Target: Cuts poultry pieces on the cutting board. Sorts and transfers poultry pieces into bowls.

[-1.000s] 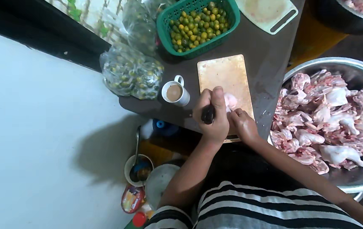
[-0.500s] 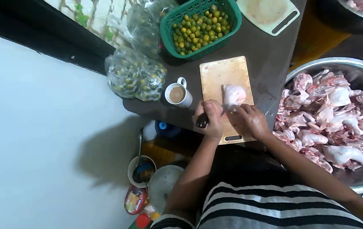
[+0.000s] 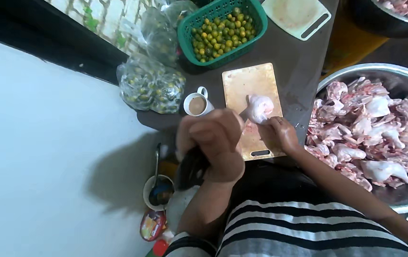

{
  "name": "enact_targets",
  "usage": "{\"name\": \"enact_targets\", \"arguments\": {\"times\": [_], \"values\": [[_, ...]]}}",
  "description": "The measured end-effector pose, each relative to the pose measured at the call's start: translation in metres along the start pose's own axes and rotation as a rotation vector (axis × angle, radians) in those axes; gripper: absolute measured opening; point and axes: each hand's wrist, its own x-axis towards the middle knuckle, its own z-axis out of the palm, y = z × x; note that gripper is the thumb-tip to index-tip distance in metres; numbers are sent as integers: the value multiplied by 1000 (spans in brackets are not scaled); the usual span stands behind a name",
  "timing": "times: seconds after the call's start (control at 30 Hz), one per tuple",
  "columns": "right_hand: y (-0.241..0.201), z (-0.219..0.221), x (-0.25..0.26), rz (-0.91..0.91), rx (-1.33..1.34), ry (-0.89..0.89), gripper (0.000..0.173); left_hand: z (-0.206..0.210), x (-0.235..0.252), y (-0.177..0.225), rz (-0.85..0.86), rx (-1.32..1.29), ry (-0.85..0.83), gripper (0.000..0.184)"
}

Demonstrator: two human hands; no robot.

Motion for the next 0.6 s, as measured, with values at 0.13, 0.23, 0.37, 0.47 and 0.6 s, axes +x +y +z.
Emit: {"name": "enact_targets", "arguments": {"times": [0.13, 0.23, 0.37, 0.47, 0.6], "values": [[3, 4, -2, -44, 19, 70, 15, -16, -48, -87, -143, 265, -9, 35], [0, 3, 0, -5, 33, 45, 18, -20, -52, -98, -201, 258, -25, 36], [0, 2, 1, 6, 27, 23, 18, -10, -6, -45, -94, 87, -44, 39], [0, 2, 1, -1, 25, 24, 16, -3, -2, -54, -108, 54, -20, 38], [-2, 4, 1, 11, 34, 29, 17, -14, -41, -116, -251, 230, -57, 37]]}}
